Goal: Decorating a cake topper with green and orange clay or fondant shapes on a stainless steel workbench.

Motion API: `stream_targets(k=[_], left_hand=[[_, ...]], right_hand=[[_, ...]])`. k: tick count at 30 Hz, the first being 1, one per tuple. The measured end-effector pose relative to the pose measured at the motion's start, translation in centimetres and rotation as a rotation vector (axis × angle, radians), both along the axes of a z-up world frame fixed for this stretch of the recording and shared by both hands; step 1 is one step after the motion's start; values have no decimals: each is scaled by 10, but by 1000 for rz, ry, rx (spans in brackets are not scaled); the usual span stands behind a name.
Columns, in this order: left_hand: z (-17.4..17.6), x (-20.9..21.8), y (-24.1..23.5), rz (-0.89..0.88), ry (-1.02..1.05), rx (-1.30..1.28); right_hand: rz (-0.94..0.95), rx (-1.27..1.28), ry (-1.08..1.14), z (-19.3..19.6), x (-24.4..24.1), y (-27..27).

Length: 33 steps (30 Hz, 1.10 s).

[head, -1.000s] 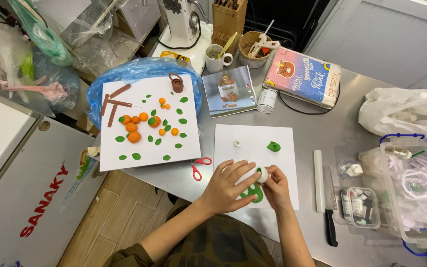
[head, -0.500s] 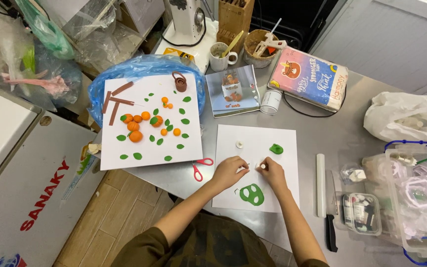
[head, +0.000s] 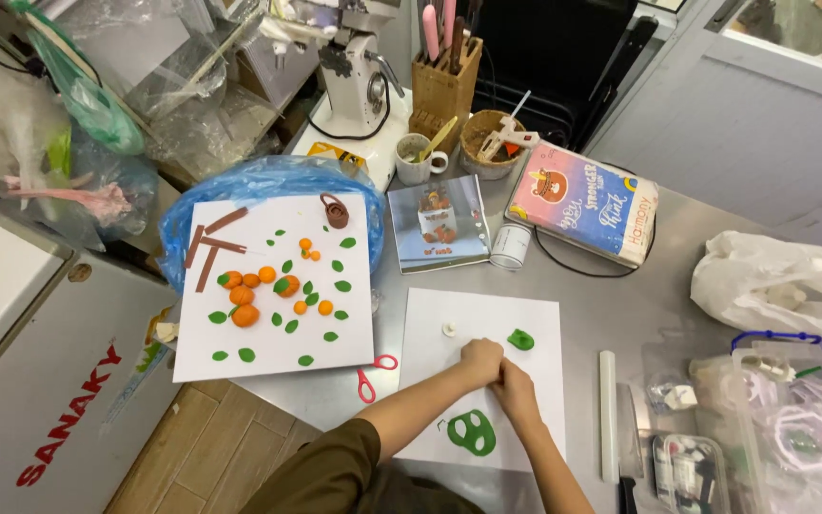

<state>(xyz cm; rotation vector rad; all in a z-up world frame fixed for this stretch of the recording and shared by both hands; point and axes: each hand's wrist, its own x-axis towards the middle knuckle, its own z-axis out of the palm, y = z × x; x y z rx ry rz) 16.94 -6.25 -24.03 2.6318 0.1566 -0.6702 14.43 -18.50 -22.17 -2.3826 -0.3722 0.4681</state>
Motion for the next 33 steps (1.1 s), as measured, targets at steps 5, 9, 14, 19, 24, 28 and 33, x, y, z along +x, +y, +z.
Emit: stream_targets(k=[5, 9, 14, 19, 24, 28, 33], left_hand=[[-18, -1, -12, -26, -8, 75], [-22, -3, -12, -58, 60, 72], [-22, -4, -9, -32, 41, 47], [-13, -17, 2, -14, -55, 9], [60, -25, 19, 263, -463, -513], [74, -14, -2, 327, -702, -470], [52, -16, -23, 367, -855, -275]], right_hand=[[-5, 20, -46, -23, 7, -3], [-24, -33, 8, -24, 3, 0], [-43, -37, 3, -24, 2, 2], [-41, -8, -3, -12, 0, 2], [-83, -7, 43, 26, -2, 12], [-96, -5, 48, -5, -6, -1], [-93, 10, -223, -14, -4, -5]])
